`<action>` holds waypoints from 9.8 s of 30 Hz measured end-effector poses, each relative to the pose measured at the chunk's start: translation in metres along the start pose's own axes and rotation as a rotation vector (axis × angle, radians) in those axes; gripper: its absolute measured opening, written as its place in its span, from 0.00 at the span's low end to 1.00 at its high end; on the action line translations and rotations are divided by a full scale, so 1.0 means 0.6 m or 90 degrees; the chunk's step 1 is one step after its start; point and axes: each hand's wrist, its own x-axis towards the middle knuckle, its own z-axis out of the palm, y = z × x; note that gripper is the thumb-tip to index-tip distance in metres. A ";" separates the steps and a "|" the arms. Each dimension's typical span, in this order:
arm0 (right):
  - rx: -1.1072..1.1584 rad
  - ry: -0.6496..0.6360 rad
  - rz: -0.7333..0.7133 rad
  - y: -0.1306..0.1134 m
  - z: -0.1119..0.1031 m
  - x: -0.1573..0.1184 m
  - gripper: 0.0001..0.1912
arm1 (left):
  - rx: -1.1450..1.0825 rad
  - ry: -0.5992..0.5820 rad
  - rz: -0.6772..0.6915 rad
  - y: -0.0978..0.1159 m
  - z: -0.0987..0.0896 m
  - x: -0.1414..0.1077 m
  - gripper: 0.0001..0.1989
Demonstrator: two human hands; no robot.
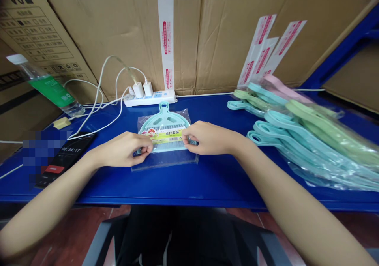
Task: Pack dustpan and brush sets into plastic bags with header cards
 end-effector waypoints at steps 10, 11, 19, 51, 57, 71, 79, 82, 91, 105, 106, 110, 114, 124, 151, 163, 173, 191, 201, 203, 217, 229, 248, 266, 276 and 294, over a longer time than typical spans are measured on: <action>-0.004 -0.017 -0.006 0.001 -0.001 -0.001 0.09 | 0.020 -0.015 -0.017 0.003 -0.002 -0.001 0.04; -0.004 -0.019 -0.006 0.001 -0.002 -0.001 0.09 | 0.022 -0.017 -0.018 0.004 -0.003 -0.001 0.04; -0.003 -0.033 0.015 -0.002 -0.002 -0.002 0.14 | 0.029 -0.025 -0.026 0.004 -0.004 -0.001 0.04; -0.047 -0.020 0.085 -0.006 0.002 0.003 0.11 | 0.047 -0.019 -0.031 0.009 -0.004 0.000 0.04; -0.028 -0.006 0.065 -0.002 0.003 0.003 0.09 | 0.051 -0.028 -0.037 0.010 -0.003 -0.001 0.05; -0.038 -0.042 0.103 -0.009 0.001 0.002 0.06 | 0.043 -0.050 -0.032 0.012 -0.005 -0.001 0.04; -0.038 -0.033 0.099 -0.008 0.002 0.002 0.08 | 0.061 -0.041 -0.032 0.009 -0.002 -0.001 0.05; -0.043 -0.032 0.102 -0.010 0.003 0.001 0.08 | 0.058 -0.041 -0.034 0.008 -0.001 0.000 0.05; -0.047 -0.022 0.086 -0.010 0.003 0.000 0.08 | 0.072 -0.037 -0.031 0.008 0.000 0.001 0.05; -0.042 -0.020 0.087 -0.009 0.004 -0.001 0.08 | 0.109 -0.043 -0.038 0.010 0.002 0.000 0.05; -0.042 -0.021 0.088 -0.009 0.004 -0.001 0.08 | 0.111 -0.042 -0.038 0.010 0.002 0.000 0.05; -0.045 -0.010 0.075 -0.010 0.004 -0.002 0.08 | 0.116 -0.042 -0.036 0.011 0.002 0.001 0.05; -0.056 -0.009 0.084 -0.012 0.003 -0.002 0.08 | 0.115 -0.044 -0.036 0.010 0.002 0.002 0.06; -0.072 -0.007 0.088 -0.016 0.002 -0.004 0.08 | 0.117 -0.049 -0.043 0.012 0.003 0.000 0.05; -0.073 -0.005 0.086 -0.019 0.004 -0.009 0.07 | 0.151 -0.049 -0.047 0.017 0.002 0.001 0.05; -0.075 -0.010 0.094 -0.018 0.002 -0.006 0.06 | 0.157 -0.046 -0.049 0.017 0.002 0.001 0.06; -0.074 -0.016 0.104 -0.021 0.003 -0.008 0.06 | 0.158 -0.055 -0.054 0.018 0.002 0.000 0.06; -0.069 -0.019 0.108 -0.021 0.002 -0.007 0.06 | 0.150 -0.054 -0.050 0.015 0.003 0.001 0.05; -0.068 0.000 0.083 -0.018 0.003 -0.009 0.07 | 0.158 -0.058 -0.057 0.017 0.001 0.002 0.05; -0.069 -0.003 0.088 -0.019 0.002 -0.008 0.07 | 0.160 -0.057 -0.059 0.018 0.001 0.002 0.05; -0.076 -0.021 0.107 -0.020 0.002 -0.006 0.06 | 0.153 -0.054 -0.051 0.018 0.002 0.001 0.05; -0.077 -0.032 0.123 -0.022 0.001 -0.006 0.06 | 0.160 -0.048 -0.050 0.018 0.003 0.001 0.05; -0.099 -0.020 0.106 -0.022 0.002 -0.008 0.05 | 0.158 -0.050 -0.048 0.015 0.004 0.001 0.05; -0.106 -0.026 0.111 -0.023 0.003 -0.012 0.06 | 0.161 -0.051 -0.047 0.016 0.004 0.002 0.06; -0.096 -0.017 0.103 -0.021 0.002 -0.011 0.06 | 0.158 -0.053 -0.052 0.016 0.003 0.002 0.06; -0.093 -0.020 0.107 -0.022 0.002 -0.011 0.06 | 0.163 -0.057 -0.058 0.017 0.003 0.003 0.06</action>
